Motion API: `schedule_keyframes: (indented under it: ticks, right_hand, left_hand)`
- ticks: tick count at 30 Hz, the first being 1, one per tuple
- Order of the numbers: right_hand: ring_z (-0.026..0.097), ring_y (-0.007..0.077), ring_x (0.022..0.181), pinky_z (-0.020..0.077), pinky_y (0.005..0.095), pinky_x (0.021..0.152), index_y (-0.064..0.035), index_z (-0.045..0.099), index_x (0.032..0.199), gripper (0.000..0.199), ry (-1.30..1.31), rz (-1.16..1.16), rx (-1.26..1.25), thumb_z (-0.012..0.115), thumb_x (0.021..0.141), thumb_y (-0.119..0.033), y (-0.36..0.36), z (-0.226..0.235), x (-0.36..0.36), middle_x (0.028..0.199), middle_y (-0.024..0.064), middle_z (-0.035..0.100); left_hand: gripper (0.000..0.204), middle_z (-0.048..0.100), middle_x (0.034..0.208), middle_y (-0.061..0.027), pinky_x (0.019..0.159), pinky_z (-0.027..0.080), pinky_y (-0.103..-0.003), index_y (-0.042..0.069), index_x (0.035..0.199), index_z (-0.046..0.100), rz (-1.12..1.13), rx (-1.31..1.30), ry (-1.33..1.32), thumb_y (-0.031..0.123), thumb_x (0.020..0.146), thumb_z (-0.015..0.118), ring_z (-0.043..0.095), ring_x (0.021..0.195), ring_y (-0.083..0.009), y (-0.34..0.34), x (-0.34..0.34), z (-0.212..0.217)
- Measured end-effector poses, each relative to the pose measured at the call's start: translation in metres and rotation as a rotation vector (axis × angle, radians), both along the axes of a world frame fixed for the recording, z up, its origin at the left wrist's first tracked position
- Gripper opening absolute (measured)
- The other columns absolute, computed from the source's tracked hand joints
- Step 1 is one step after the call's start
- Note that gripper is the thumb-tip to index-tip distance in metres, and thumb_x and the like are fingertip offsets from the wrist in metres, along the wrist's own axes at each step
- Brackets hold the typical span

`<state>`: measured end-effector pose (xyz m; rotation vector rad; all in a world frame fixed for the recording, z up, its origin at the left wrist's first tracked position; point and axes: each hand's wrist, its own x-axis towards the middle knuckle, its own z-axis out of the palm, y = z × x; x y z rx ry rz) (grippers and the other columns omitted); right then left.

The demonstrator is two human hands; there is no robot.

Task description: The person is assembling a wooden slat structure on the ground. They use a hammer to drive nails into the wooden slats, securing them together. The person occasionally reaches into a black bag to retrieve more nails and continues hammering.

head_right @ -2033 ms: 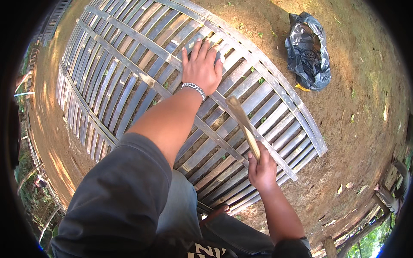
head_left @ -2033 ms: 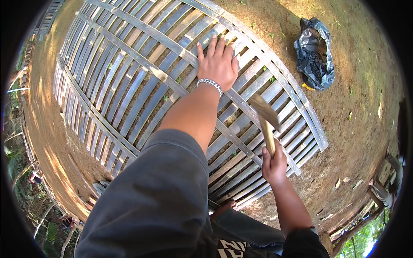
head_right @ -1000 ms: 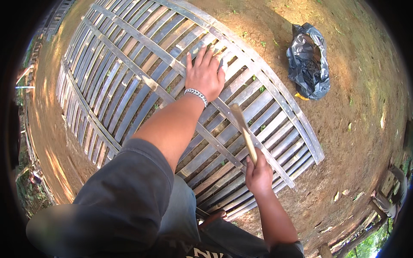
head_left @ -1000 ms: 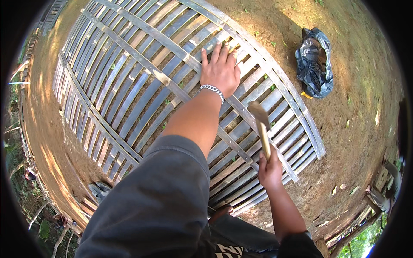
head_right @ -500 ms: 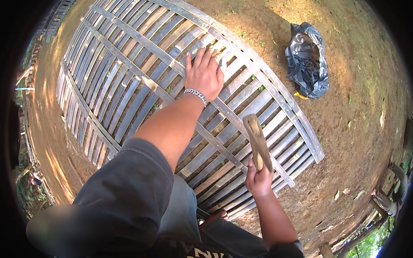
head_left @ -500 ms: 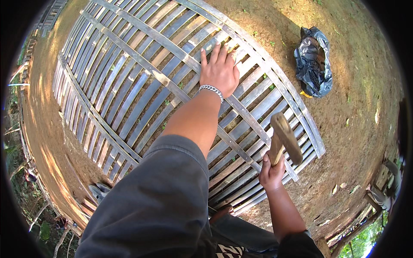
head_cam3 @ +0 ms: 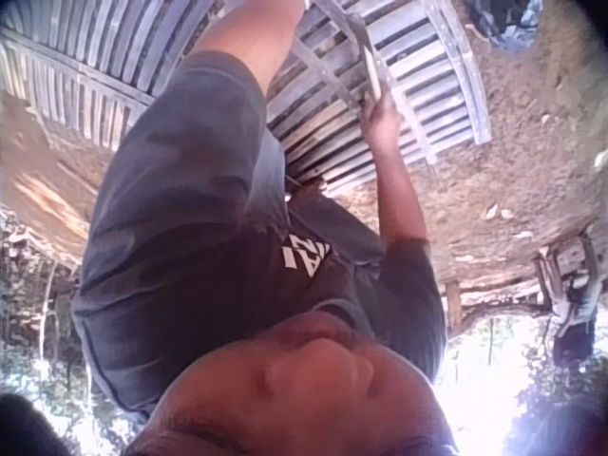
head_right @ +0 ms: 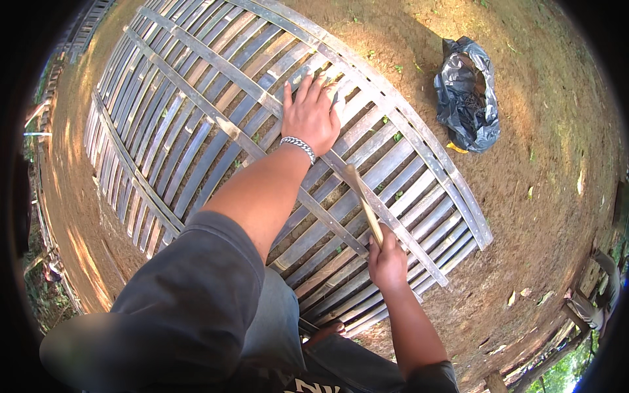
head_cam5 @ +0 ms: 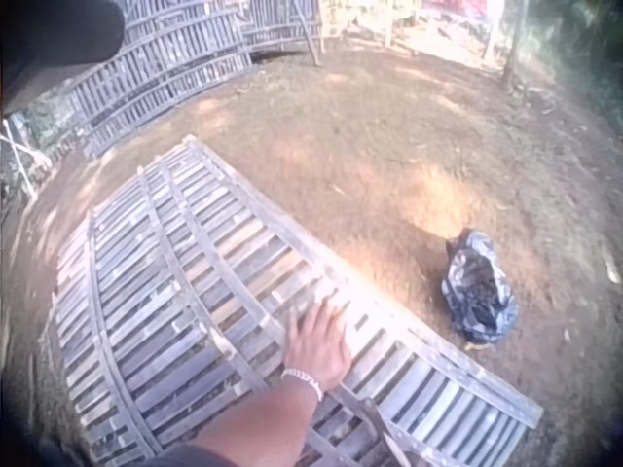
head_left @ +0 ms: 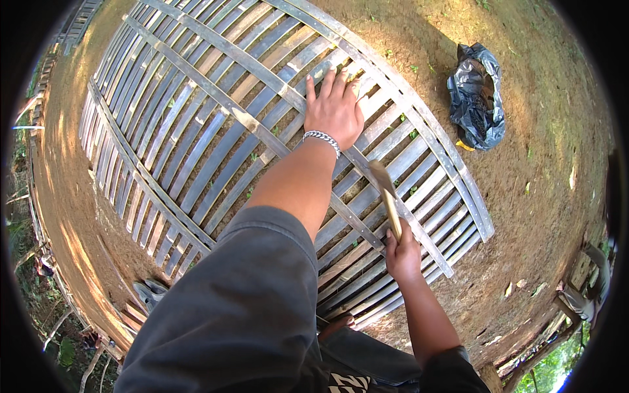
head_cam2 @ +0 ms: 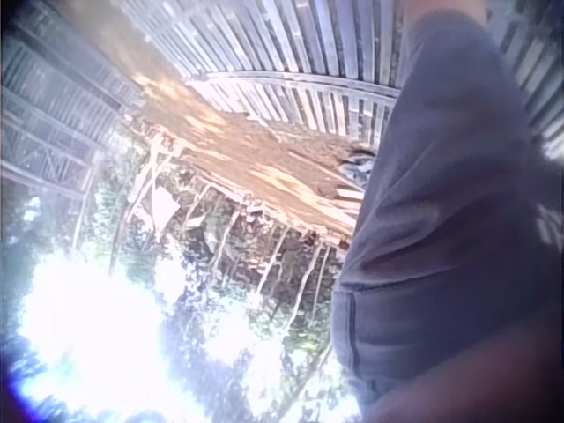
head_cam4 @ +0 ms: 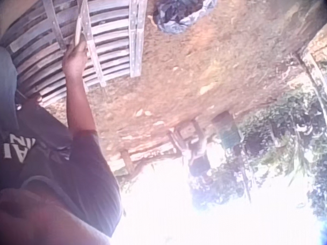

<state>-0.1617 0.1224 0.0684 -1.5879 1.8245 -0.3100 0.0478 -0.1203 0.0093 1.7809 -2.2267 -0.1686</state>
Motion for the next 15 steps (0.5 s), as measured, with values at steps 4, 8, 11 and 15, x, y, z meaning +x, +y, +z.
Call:
schedule_keyframes:
  ticks: [4, 8, 11, 15]
  right_hand:
    - [0.071, 0.0457, 0.081, 0.0565, 0.0496, 0.072, 0.0023, 0.05, 0.134, 0.039, -0.175, -0.118, -0.121, 0.062, 0.099, -0.01, 0.004, -0.001, -0.005, 0.094, 0.0273, 0.069]
    - [0.072, 0.0427, 0.081, 0.0571, 0.0486, 0.072, 0.0047, 0.05, 0.132, 0.039, -0.241, -0.107, -0.267, 0.063, 0.098, -0.007, 0.018, -0.01, -0.007, 0.096, 0.0248, 0.07]
    - [0.069, 0.0478, 0.077, 0.0565, 0.0555, 0.067, -0.0063, 0.052, 0.134, 0.036, 0.02, -0.006, 0.0, 0.059, 0.1, -0.017, 0.001, -0.006, 0.0, 0.086, 0.0286, 0.069]
    - [0.058, 0.0181, 0.062, 0.0489, 0.0363, 0.059, 0.0013, 0.052, 0.132, 0.032, -0.128, -0.11, -0.209, 0.057, 0.102, -0.01, 0.011, -0.004, -0.005, 0.077, 0.01, 0.059]
  left_hand:
    - [0.043, 0.052, 0.147, -0.0138, 0.123, 0.018, -0.062, 0.003, 0.13, 0.061, -0.002, -0.004, 0.023, 0.025, 0.094, 0.054, 0.036, 0.147, -0.0308, 0.001, -0.003, -0.001]
    - [0.043, 0.051, 0.148, -0.0137, 0.123, 0.018, -0.062, 0.002, 0.13, 0.062, -0.002, 0.008, 0.01, 0.025, 0.094, 0.054, 0.036, 0.147, -0.0311, 0.0, -0.003, -0.001]
    - [0.043, 0.051, 0.148, -0.0137, 0.122, 0.018, -0.062, 0.001, 0.129, 0.061, 0.003, 0.012, -0.001, 0.024, 0.094, 0.054, 0.035, 0.147, -0.0311, 0.0, -0.002, 0.0]
    - [0.043, 0.051, 0.148, -0.014, 0.123, 0.018, -0.061, 0.0, 0.128, 0.062, -0.006, 0.011, 0.011, 0.024, 0.094, 0.054, 0.034, 0.147, -0.0308, 0.0, -0.001, 0.0]
